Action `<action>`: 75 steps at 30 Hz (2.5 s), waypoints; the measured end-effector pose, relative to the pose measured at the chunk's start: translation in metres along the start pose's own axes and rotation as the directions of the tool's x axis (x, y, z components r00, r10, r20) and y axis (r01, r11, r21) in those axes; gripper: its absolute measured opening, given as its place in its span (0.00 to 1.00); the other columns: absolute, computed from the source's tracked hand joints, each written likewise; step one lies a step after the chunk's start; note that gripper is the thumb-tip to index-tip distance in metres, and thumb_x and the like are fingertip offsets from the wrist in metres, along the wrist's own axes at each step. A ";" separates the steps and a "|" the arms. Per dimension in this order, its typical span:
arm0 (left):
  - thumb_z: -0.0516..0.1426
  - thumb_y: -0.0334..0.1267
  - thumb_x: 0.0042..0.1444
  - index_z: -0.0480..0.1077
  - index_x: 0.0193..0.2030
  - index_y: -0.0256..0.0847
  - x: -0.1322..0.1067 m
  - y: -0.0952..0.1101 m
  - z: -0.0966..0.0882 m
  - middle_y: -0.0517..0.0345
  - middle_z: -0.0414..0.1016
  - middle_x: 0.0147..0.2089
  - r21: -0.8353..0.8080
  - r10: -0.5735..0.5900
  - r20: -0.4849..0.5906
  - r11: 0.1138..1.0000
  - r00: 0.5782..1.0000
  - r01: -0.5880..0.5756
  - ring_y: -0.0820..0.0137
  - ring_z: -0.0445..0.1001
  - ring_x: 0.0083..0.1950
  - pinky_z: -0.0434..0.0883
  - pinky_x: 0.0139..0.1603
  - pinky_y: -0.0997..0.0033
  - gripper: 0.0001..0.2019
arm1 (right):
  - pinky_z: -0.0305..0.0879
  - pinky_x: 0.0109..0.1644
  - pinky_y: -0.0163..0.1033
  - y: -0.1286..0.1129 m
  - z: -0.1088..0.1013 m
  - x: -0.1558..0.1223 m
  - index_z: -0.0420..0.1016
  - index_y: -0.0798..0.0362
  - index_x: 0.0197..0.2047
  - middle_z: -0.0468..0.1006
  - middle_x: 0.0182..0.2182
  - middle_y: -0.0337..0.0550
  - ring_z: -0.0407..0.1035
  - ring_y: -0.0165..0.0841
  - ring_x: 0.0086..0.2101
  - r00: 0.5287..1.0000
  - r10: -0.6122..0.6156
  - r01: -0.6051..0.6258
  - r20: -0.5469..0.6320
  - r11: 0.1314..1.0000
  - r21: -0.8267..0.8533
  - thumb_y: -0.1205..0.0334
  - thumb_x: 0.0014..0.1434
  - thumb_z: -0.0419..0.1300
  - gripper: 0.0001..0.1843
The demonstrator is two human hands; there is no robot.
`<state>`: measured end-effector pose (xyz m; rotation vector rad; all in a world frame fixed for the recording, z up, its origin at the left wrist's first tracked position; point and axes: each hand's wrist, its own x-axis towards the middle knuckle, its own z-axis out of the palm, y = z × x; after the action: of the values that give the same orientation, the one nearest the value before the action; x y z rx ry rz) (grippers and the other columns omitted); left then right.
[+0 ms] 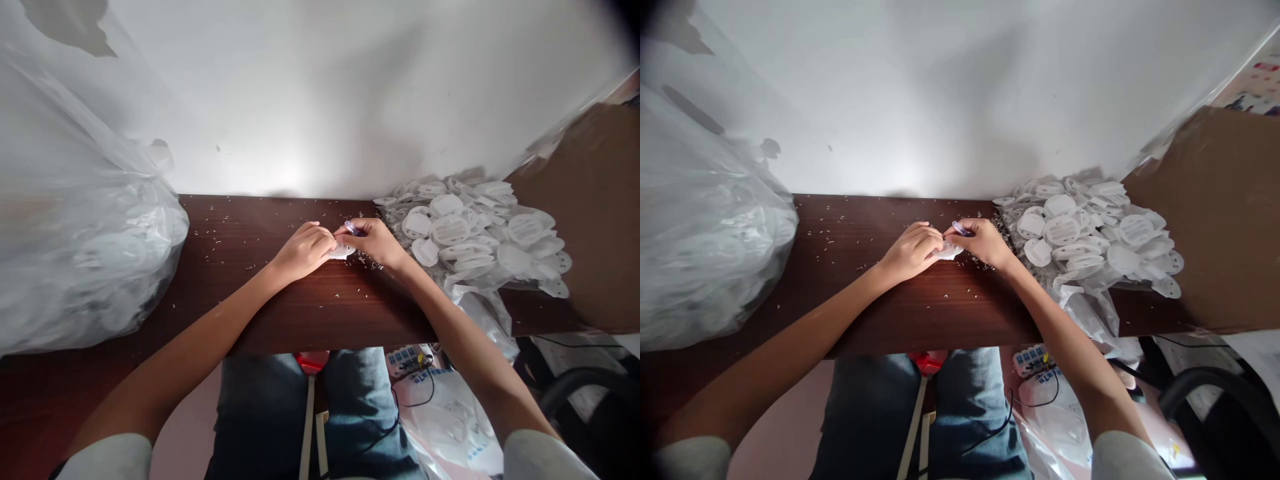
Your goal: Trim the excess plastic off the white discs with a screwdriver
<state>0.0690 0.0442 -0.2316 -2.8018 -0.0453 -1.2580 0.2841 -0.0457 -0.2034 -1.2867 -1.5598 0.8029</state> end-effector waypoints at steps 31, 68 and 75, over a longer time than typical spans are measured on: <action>0.59 0.27 0.67 0.67 0.47 0.43 0.000 0.005 -0.002 0.55 0.81 0.43 0.064 0.042 -0.082 0.997 0.996 -0.037 0.67 0.83 0.42 0.79 0.43 0.66 0.08 | 0.47 0.24 0.35 -0.015 0.018 -0.006 0.77 0.52 0.38 0.70 0.27 0.37 0.57 0.27 0.25 0.961 0.275 -0.267 -0.005 0.936 0.230 0.49 0.54 0.71 0.16; 0.62 0.26 0.62 0.67 0.53 0.43 0.001 0.002 -0.002 0.50 0.82 0.47 -0.104 -0.022 -0.041 0.994 0.999 0.018 0.61 0.83 0.48 0.81 0.48 0.59 0.16 | 0.41 0.22 0.35 -0.010 0.022 -0.003 0.75 0.51 0.37 0.66 0.23 0.31 0.50 0.23 0.20 0.942 0.331 -0.317 0.053 0.827 0.463 0.49 0.49 0.74 0.20; 0.63 0.27 0.61 0.68 0.54 0.42 -0.002 0.002 -0.002 0.51 0.81 0.45 -0.130 -0.084 -0.078 0.989 0.993 0.074 0.65 0.82 0.44 0.80 0.43 0.64 0.16 | 0.43 0.21 0.34 -0.010 0.022 -0.002 0.76 0.51 0.38 0.70 0.27 0.34 0.50 0.22 0.20 0.946 0.323 -0.286 0.004 0.833 0.473 0.49 0.50 0.75 0.19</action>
<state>0.0669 0.0417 -0.2319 -2.8764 -0.0749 -1.4435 0.2602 -0.0487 -0.2026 -1.1933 -1.0153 1.2338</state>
